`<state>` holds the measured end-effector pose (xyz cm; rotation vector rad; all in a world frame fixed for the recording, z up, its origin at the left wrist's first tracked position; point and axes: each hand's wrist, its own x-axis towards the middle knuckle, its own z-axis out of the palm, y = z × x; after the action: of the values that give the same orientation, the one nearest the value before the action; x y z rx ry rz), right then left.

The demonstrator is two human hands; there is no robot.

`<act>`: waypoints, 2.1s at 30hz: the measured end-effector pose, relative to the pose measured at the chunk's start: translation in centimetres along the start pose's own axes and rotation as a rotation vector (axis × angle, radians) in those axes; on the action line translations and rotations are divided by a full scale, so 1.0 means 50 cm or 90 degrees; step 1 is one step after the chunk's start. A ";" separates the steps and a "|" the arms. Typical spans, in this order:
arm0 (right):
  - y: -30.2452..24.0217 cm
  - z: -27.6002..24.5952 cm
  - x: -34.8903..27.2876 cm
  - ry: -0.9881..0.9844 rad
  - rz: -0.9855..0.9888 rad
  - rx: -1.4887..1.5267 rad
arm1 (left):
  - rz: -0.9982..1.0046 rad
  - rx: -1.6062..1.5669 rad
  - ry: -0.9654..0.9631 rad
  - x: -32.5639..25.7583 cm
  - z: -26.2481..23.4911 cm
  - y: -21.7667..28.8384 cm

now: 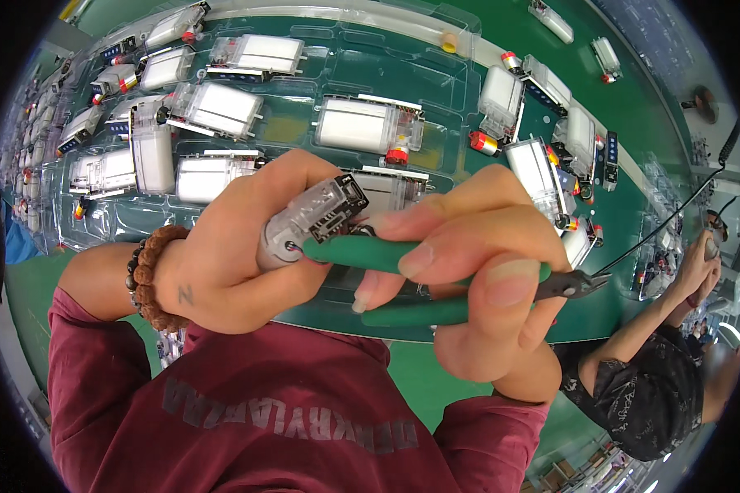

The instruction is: The person uses a green-handled tool to work on small white electronic modules on a green workbench. They repeatedly pick up a module, apply the tool to its interior, and place it back down, while another worker is visible in the background.

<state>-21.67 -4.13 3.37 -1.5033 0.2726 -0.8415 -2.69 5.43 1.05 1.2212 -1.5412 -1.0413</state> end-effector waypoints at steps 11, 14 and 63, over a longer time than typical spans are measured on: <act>0.000 0.010 -0.011 0.007 -0.023 0.023 | 0.027 -0.107 -0.062 -0.004 0.001 -0.011; 0.007 0.002 -0.015 -0.015 -0.092 -0.039 | 0.040 -0.075 0.001 -0.004 0.013 -0.018; -0.025 0.002 0.007 -0.176 -0.192 -0.337 | 0.074 0.260 0.110 -0.006 0.014 -0.010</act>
<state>-21.74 -4.11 4.65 -2.1730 0.0616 -0.8195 -3.21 5.70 0.36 1.4344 -1.7141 -0.5432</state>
